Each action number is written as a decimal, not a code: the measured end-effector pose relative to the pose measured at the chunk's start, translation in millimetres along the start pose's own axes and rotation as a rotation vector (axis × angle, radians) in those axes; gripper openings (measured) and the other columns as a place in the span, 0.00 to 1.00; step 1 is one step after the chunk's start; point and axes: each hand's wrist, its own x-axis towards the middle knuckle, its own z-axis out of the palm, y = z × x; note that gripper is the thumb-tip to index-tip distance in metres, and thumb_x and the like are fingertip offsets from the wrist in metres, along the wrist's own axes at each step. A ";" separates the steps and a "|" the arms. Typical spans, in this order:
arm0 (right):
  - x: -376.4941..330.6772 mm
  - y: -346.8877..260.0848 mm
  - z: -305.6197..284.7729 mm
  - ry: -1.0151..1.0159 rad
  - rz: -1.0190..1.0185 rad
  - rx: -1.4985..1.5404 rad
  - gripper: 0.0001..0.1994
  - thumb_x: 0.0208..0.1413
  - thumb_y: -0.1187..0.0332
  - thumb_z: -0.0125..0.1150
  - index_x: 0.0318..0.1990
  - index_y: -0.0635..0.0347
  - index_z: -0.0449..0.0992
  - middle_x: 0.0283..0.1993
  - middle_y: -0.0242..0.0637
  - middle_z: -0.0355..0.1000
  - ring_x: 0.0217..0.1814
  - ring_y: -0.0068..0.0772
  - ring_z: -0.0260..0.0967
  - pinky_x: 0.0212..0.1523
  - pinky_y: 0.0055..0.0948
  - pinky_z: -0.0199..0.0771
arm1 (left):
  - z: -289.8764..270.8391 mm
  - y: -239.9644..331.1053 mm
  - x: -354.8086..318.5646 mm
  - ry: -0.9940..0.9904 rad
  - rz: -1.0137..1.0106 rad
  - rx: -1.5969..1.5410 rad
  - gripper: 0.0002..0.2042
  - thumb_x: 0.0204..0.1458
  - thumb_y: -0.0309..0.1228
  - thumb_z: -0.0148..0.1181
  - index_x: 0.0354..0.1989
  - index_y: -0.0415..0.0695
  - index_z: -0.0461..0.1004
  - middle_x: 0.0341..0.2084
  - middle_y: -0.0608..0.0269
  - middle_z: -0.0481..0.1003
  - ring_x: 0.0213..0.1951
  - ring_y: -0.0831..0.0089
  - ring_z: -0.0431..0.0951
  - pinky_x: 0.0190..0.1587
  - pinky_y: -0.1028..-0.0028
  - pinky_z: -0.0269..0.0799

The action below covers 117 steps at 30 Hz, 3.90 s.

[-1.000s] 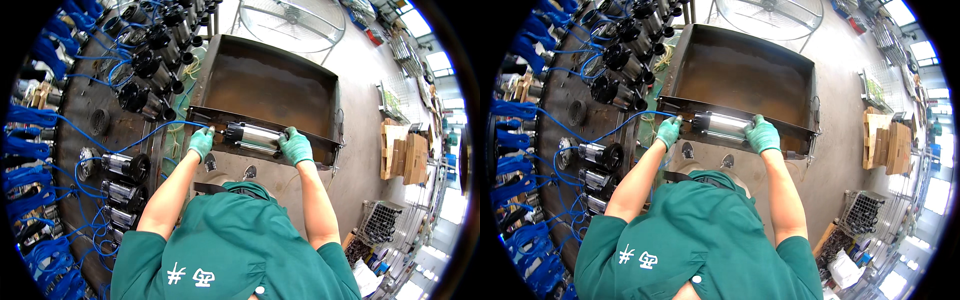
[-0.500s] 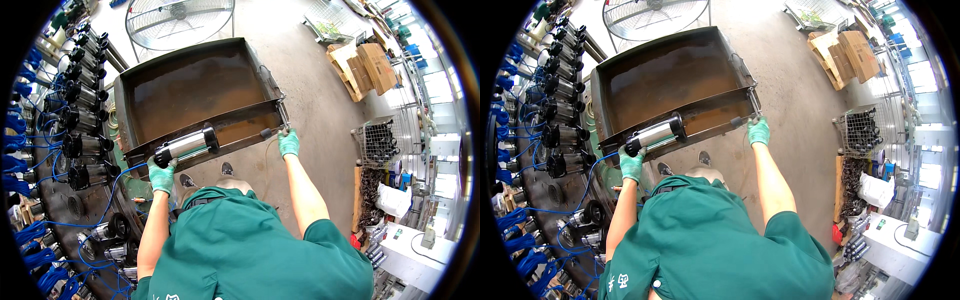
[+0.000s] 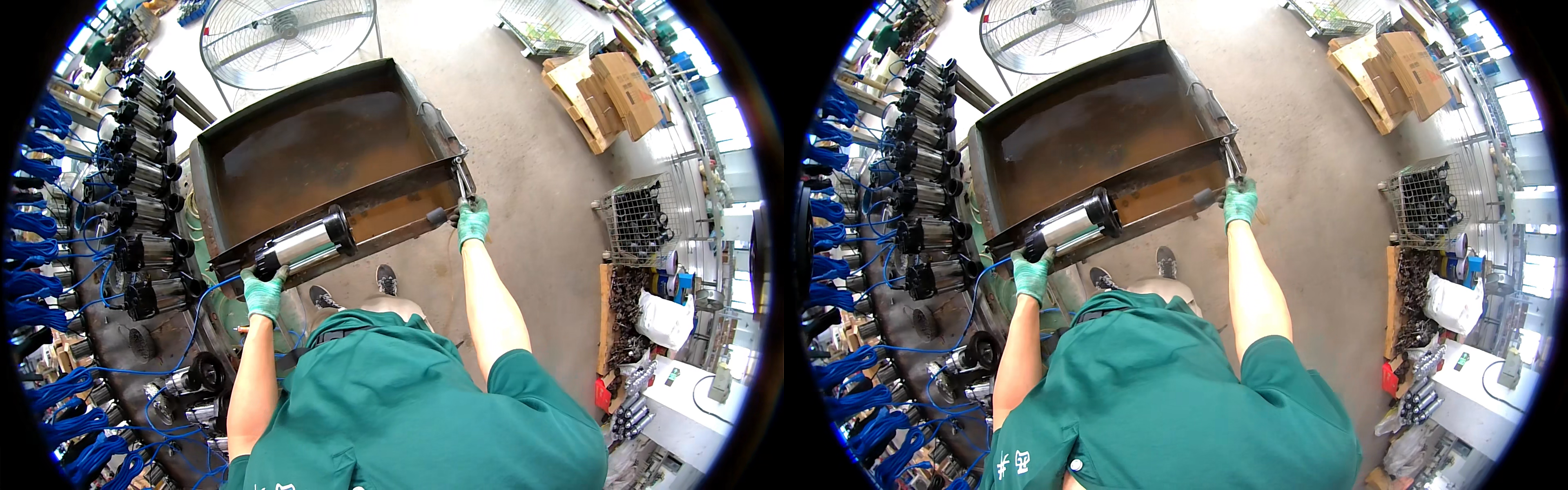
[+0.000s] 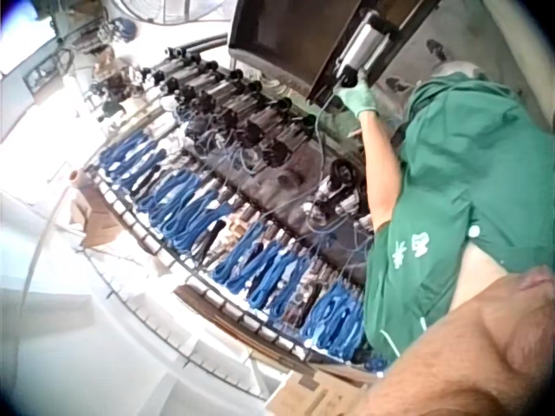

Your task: The person picks up a cylindrical motor from a rack, connects a blue cable, and submerges it in a water-filled tray to test its operation. The person repeats this process with multiple motors, observing the water displacement caused by the motor's shaft.

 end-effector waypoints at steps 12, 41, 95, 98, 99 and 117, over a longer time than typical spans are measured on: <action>-57.3 -54.4 29.4 -0.453 0.055 0.101 0.11 0.72 0.67 0.57 0.56 0.57 0.78 0.29 0.26 0.70 0.22 0.17 0.65 0.22 0.20 0.66 | 1.3 -4.9 3.5 -0.005 -0.002 0.011 0.36 0.46 0.42 0.83 0.54 0.33 0.67 0.44 0.53 0.79 0.45 0.67 0.76 0.53 0.68 0.75; -122.7 -51.7 110.9 -0.737 -0.419 -1.068 0.22 0.73 0.50 0.44 0.54 0.57 0.75 0.53 0.60 0.77 0.56 0.66 0.73 0.57 0.58 0.74 | -4.8 2.9 2.0 -0.029 -0.032 0.072 0.40 0.45 0.45 0.84 0.56 0.33 0.64 0.43 0.48 0.79 0.43 0.62 0.79 0.51 0.65 0.76; -84.1 -43.6 102.1 -1.005 0.628 -0.271 0.17 0.71 0.52 0.59 0.53 0.56 0.72 0.33 0.38 0.74 0.32 0.31 0.74 0.32 0.34 0.79 | 0.0 -0.4 1.8 -0.065 -0.102 -0.124 0.31 0.45 0.34 0.83 0.49 0.38 0.66 0.39 0.52 0.82 0.39 0.65 0.80 0.49 0.64 0.77; -88.7 -60.1 91.4 -1.148 0.575 -0.169 0.24 0.68 0.53 0.64 0.57 0.66 0.70 0.41 0.47 0.78 0.40 0.45 0.80 0.49 0.46 0.85 | -3.8 5.2 0.0 -0.076 -0.119 -0.109 0.31 0.45 0.33 0.83 0.49 0.38 0.66 0.39 0.52 0.82 0.39 0.66 0.80 0.49 0.64 0.77; -88.9 -62.4 89.0 -1.183 0.566 -0.162 0.25 0.68 0.53 0.64 0.57 0.68 0.70 0.42 0.48 0.79 0.42 0.47 0.81 0.52 0.48 0.86 | -3.7 5.7 -0.1 -0.075 -0.112 -0.110 0.31 0.45 0.33 0.83 0.49 0.38 0.66 0.39 0.52 0.82 0.39 0.66 0.80 0.49 0.64 0.77; -74.3 -46.1 95.6 -1.129 -0.412 -0.752 0.16 0.71 0.61 0.55 0.60 0.55 0.78 0.43 0.39 0.82 0.43 0.41 0.80 0.45 0.36 0.81 | -3.9 10.8 -0.3 -0.092 -0.123 -0.130 0.31 0.46 0.33 0.83 0.50 0.38 0.65 0.39 0.54 0.82 0.39 0.69 0.79 0.49 0.66 0.77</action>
